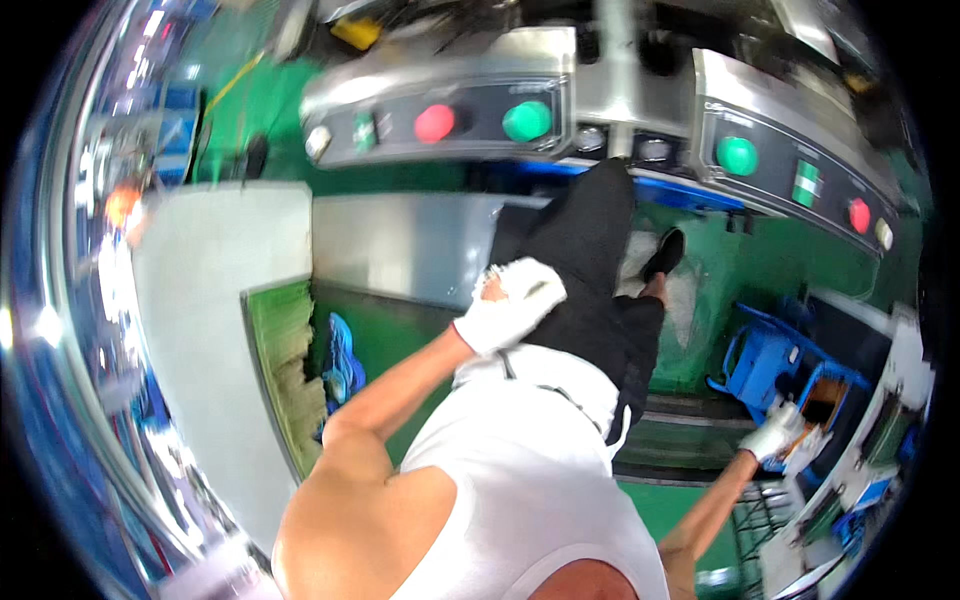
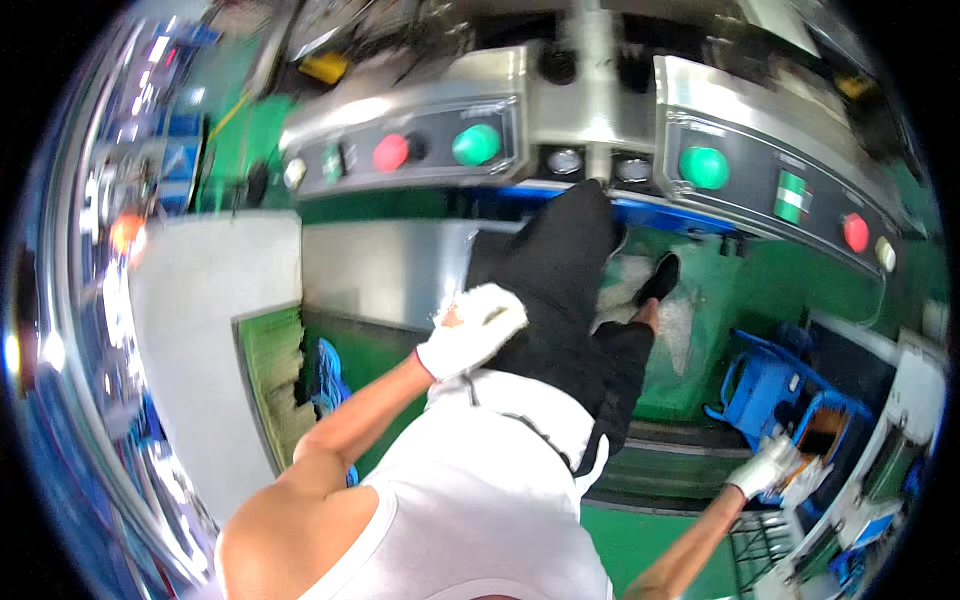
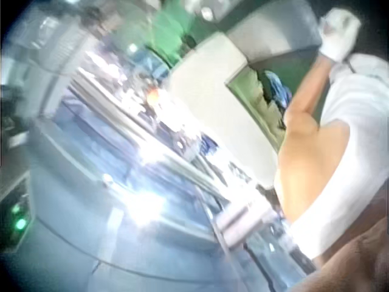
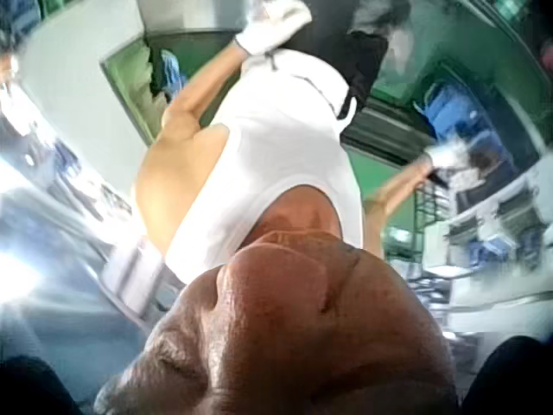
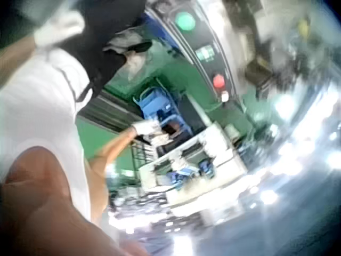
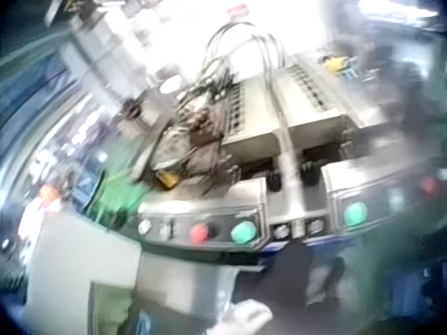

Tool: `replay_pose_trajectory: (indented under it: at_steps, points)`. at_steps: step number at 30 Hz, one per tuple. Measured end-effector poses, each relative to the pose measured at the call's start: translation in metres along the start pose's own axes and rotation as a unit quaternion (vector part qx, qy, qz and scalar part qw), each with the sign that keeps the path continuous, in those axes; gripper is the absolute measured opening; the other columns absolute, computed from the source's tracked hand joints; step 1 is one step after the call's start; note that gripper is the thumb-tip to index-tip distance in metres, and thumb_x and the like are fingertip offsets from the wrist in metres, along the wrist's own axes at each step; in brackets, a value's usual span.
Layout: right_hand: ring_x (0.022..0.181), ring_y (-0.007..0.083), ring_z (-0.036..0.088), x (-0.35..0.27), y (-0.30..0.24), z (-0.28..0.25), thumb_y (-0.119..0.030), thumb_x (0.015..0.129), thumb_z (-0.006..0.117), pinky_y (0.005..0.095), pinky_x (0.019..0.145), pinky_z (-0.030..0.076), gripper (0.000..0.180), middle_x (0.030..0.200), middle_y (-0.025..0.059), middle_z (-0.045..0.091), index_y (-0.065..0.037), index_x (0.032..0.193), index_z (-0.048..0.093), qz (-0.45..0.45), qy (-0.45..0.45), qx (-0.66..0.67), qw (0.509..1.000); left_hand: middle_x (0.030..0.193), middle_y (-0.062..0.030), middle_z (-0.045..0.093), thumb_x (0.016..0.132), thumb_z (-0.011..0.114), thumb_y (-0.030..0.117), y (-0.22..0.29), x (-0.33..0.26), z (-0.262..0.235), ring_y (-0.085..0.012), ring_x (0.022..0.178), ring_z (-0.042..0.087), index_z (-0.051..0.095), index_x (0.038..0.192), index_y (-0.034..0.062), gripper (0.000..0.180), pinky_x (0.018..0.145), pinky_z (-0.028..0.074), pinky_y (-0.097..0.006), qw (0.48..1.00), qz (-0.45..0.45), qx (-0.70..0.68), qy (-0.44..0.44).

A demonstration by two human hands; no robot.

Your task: The person repeatedly picks up blue and black sneakers from a green bin and places them into a metal machine. They press a button on the machine's control panel, wait for the cycle to complete, and then remove the processed sneakers to place them on a nearby table. This cycle is repeated continuously throughout the video.

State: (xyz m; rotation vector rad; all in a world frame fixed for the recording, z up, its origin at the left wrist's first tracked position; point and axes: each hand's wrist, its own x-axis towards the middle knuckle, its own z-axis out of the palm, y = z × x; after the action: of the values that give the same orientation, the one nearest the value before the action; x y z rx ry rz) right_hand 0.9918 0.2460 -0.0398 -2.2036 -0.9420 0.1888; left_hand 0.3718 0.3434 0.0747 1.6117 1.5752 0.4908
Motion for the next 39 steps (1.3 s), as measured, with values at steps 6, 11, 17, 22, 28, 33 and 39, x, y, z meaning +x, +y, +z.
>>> replay_pose_trajectory:
  at_steps: [6,11,17,22,28,33,39]
  points:
    - [0.139,0.0334,0.056,-0.099,-0.113,0.143,-0.029,0.103,0.070,0.0407,0.116,0.045,0.071,0.158,0.0230,0.050,0.004,0.159,0.039,-0.086,-0.317,-0.019,0.944,0.102,-0.0191,0.076,0.098,0.069,0.034,-0.169,-0.159,-0.121,-0.0341,0.098,0.073,0.075,0.105,0.0009,0.034,0.088,0.056,-0.043,0.918,-0.300,0.169,0.199]
    - [0.142,0.0336,0.054,-0.068,-0.155,0.154,-0.029,0.102,0.071,0.0415,0.118,0.042,0.072,0.159,0.0239,0.048,0.002,0.159,0.040,-0.200,-0.389,-0.123,0.891,0.117,-0.0233,0.075,0.095,0.065,0.062,-0.277,-0.336,-0.217,-0.0434,0.109,0.071,0.070,0.124,0.0059,0.063,0.095,0.054,-0.053,0.744,-0.576,0.210,0.265]
    - [0.138,0.0344,0.058,-0.035,-0.203,0.165,-0.038,0.103,0.067,0.0436,0.112,0.047,0.068,0.152,0.0250,0.056,0.001,0.155,0.048,-0.203,-0.405,-0.234,0.860,0.129,-0.0233,0.072,0.080,0.078,0.065,-0.319,-0.356,-0.150,-0.0408,0.123,0.068,0.069,0.128,0.0035,0.079,0.105,0.052,-0.049,0.711,-0.668,0.215,0.049]
    - [0.130,0.0311,0.063,-0.084,-0.288,0.171,-0.028,0.103,0.067,0.0399,0.109,0.050,0.061,0.149,0.0232,0.060,0.002,0.153,0.050,-0.204,-0.458,-0.154,0.851,0.127,-0.0236,0.071,0.079,0.079,0.061,-0.284,-0.326,-0.142,-0.0417,0.120,0.068,0.068,0.124,0.0003,0.076,0.103,0.053,-0.050,0.757,-0.634,0.114,0.110]
    - [0.121,0.0279,0.068,-0.208,-0.448,0.185,-0.027,0.102,0.065,0.0385,0.103,0.055,0.055,0.142,0.0209,0.065,0.003,0.147,0.056,-0.191,-0.630,0.043,0.751,0.115,-0.0195,0.077,0.076,0.087,0.041,-0.155,-0.197,-0.138,-0.0345,0.109,0.073,0.068,0.128,-0.0012,0.070,0.102,0.054,-0.047,0.901,-0.372,-0.126,0.182]
    - [0.120,0.0238,0.067,-0.242,-0.457,0.223,-0.038,0.108,0.061,0.0388,0.104,0.053,0.050,0.138,0.0166,0.067,0.000,0.141,0.061,0.022,-0.802,0.339,0.491,0.137,-0.0145,0.068,0.081,0.085,0.027,-0.096,-0.117,-0.167,-0.0292,0.123,0.066,0.060,0.142,0.0027,0.070,0.110,0.050,-0.041,0.956,0.021,-0.261,0.131]
    - [0.114,0.0185,0.069,-0.220,-0.480,0.186,-0.018,0.108,0.060,0.0360,0.098,0.057,0.031,0.129,0.0105,0.072,-0.004,0.135,0.066,0.285,-0.741,0.459,0.398,0.140,-0.0226,0.063,0.093,0.077,0.020,0.011,0.061,-0.281,-0.0389,0.128,0.062,0.056,0.145,0.0017,0.059,0.114,0.047,-0.044,0.926,0.334,0.135,0.114]
